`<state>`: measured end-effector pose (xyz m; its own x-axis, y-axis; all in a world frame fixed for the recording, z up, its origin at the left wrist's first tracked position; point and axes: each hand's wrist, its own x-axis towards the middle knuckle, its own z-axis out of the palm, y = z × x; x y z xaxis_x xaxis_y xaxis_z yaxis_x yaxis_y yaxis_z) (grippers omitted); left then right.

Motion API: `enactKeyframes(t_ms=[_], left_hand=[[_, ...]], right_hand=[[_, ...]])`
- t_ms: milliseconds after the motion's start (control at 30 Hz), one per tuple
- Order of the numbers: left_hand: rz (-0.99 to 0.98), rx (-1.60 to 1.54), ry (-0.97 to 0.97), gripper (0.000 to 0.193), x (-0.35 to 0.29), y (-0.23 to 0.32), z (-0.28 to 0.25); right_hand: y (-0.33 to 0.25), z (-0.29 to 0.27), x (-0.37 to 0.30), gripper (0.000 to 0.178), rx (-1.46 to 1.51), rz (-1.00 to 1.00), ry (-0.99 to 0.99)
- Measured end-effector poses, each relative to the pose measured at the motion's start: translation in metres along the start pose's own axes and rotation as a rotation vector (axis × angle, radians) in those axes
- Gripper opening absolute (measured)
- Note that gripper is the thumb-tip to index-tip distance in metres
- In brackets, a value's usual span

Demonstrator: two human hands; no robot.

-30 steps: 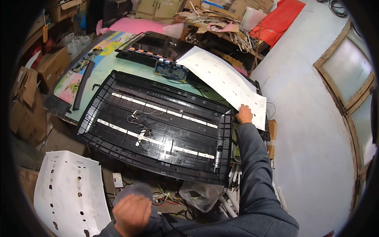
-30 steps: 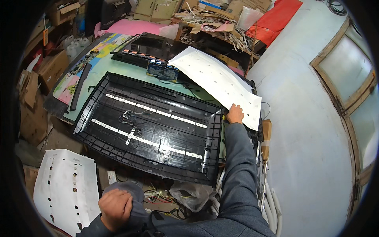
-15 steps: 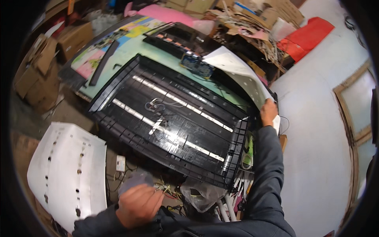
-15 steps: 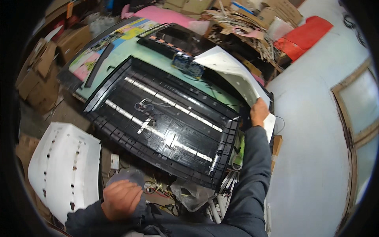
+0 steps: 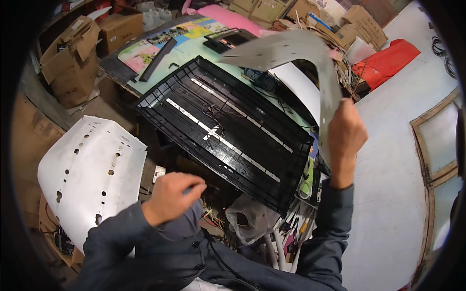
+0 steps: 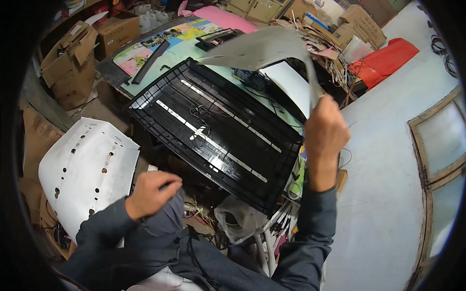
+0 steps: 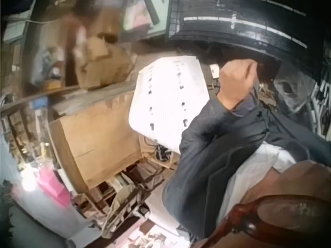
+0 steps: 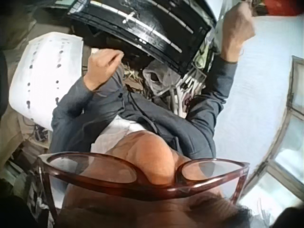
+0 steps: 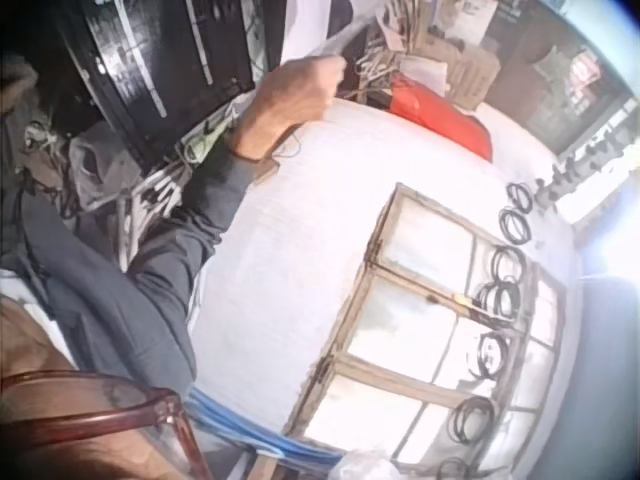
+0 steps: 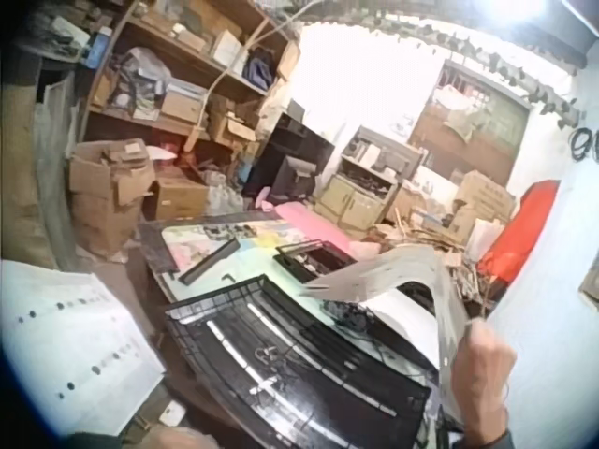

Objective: The person handles wires and white perforated panels over a black plastic chassis. They connect small wires, then repeatedly place, lift, and reposition the panels to align them with the chassis.

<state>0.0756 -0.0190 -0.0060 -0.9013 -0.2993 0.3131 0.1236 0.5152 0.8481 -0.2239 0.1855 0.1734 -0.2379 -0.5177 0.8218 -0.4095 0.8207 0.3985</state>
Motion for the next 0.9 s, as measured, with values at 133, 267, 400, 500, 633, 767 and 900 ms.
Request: enactKeyframes(t_ms=[133,267,400,500,633,767,900], left_hand=[[-0.335,-1.04,-0.064,0.07,0.032,-0.061,-0.03],[-0.283,-1.459,0.189,0.107,0.065,-0.091,-0.07],[-0.415,-1.271,0.416,0.111,0.071,-0.141,-0.089],[-0.492,-1.26,0.541,0.101,0.074,-0.157,-0.09],[-0.452,-1.271,0.608,0.086,0.073,-0.177,-0.103],[-0.519,-1.219,0.727,0.087,0.06,-0.219,-0.133],[-0.621,-1.057,0.761,0.066,0.06,-0.241,-0.172]], right_hand=[[-0.056,-0.041,-0.058,0.019,0.109,-0.247,0.004],[-0.091,-0.049,-0.131,0.034,0.205,-0.394,-0.204],[-0.11,-0.041,-0.193,0.035,0.27,-0.471,-0.314],[-0.114,-0.038,-0.229,0.037,0.291,-0.465,-0.436],[-0.11,-0.038,-0.249,0.034,0.431,-0.428,-0.538],[-0.09,-0.038,-0.249,0.043,0.543,-0.051,-0.561],[-0.013,-0.005,-0.248,0.052,0.234,0.341,-0.691]])
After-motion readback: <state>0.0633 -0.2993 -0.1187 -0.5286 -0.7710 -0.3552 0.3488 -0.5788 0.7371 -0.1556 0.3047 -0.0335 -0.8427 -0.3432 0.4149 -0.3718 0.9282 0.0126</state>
